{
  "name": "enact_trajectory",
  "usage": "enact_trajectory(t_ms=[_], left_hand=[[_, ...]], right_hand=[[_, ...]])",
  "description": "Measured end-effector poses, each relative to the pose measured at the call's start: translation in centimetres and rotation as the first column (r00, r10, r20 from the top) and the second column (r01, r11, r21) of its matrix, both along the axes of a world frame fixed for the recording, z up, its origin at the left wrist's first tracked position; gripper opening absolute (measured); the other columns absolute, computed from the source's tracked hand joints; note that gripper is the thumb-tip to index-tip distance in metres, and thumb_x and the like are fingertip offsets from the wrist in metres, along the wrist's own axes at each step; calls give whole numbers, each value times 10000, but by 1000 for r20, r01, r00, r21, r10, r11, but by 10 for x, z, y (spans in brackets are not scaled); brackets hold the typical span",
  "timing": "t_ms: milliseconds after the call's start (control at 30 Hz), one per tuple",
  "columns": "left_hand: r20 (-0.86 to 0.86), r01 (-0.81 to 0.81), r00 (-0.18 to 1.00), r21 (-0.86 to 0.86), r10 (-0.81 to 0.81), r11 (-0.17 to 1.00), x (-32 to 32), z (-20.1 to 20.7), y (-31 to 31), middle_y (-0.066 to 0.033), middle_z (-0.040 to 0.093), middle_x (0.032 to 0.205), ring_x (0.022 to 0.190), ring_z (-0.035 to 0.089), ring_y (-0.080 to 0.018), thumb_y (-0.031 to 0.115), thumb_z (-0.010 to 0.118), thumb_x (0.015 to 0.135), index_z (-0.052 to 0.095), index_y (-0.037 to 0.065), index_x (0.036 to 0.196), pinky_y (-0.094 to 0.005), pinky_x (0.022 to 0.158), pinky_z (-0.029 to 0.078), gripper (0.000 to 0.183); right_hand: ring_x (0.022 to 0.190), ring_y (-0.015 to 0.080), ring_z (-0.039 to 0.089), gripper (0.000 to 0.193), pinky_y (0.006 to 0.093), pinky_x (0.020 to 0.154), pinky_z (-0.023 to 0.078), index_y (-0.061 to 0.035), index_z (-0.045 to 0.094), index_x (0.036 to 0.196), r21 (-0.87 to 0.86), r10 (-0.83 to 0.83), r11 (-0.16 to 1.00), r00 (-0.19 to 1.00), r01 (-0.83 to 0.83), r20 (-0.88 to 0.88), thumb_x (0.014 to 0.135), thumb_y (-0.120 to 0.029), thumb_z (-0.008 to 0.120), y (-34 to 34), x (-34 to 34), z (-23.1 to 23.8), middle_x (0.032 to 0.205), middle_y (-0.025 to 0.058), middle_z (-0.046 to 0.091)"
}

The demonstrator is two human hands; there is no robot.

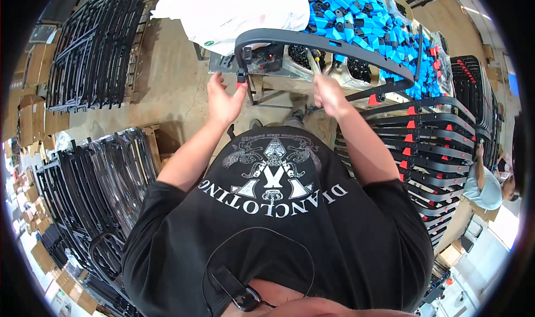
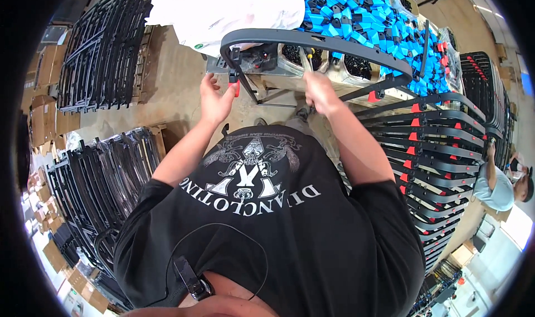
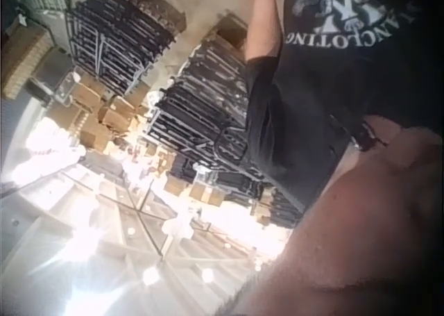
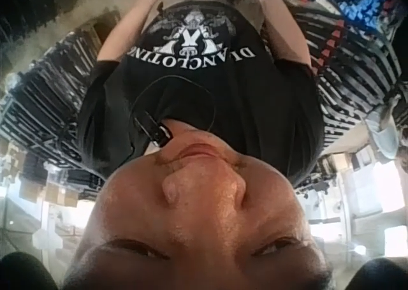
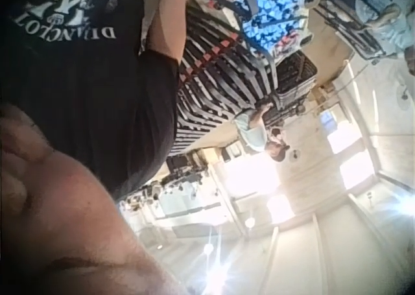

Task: Assembling metal frames by attaching various plastic components and stacking the completed units.

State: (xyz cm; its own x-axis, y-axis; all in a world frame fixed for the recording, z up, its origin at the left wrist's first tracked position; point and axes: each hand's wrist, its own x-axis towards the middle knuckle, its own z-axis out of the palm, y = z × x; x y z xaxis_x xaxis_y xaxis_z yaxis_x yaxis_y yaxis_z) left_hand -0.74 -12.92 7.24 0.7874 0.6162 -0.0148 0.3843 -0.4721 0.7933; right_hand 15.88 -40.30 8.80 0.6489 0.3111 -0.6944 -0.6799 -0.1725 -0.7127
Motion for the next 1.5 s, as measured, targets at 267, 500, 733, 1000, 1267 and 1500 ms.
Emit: enact_trajectory(t_ms=[267,500,733,1000,1267,1500], left_hand=[[454,487,872,-760,-185,431,28,37,-42,-74,603,1234,1037,605,-160,65,684,932,402,28,1467,-315,880,534,606],[325,385,920,-642,-220,662,39,59,-72,-93,672,1103,966,656,-158,40,561,1012,430,1,1455,-304,867,544,464],[416,139,897,-584,148,800,-10,52,-47,-98,625,1013,845,641,-188,112,446,1071,442,65,1376,-332,776,563,308],[130,-155,916,-758,380,634,2,8,14,-31,531,839,578,431,-81,212,522,1062,450,98,1161,-252,508,347,167],[139,-52,946,-827,293,560,13,-17,47,-17,519,799,544,415,-78,232,566,1042,449,96,1131,-250,475,324,201],[139,21,969,-870,205,492,14,-27,65,-20,524,802,557,425,-84,245,558,1042,462,108,1112,-249,474,334,181]], right_hand=[[577,143,497,236,317,583,444,-88,505,852,379,515,787,856,-487,29,1029,-235,563,-20,-51,49,653,4,476],[774,177,637,295,328,725,517,-31,658,1053,101,717,624,620,-774,319,993,-314,600,-24,-35,41,861,53,649],[786,108,600,272,301,733,502,-10,635,1100,-136,391,909,694,-393,604,964,-243,677,-62,-52,7,815,40,637],[775,139,584,306,324,734,492,15,613,1070,-183,409,907,688,-380,600,976,-273,656,-23,-64,2,829,95,666],[769,220,624,304,377,746,499,4,635,1037,-325,452,887,757,-327,472,953,-287,662,6,-110,-35,831,140,679],[744,205,611,344,370,728,498,-6,648,997,-377,415,889,808,-261,419,930,-342,673,32,-149,-37,770,118,652]])
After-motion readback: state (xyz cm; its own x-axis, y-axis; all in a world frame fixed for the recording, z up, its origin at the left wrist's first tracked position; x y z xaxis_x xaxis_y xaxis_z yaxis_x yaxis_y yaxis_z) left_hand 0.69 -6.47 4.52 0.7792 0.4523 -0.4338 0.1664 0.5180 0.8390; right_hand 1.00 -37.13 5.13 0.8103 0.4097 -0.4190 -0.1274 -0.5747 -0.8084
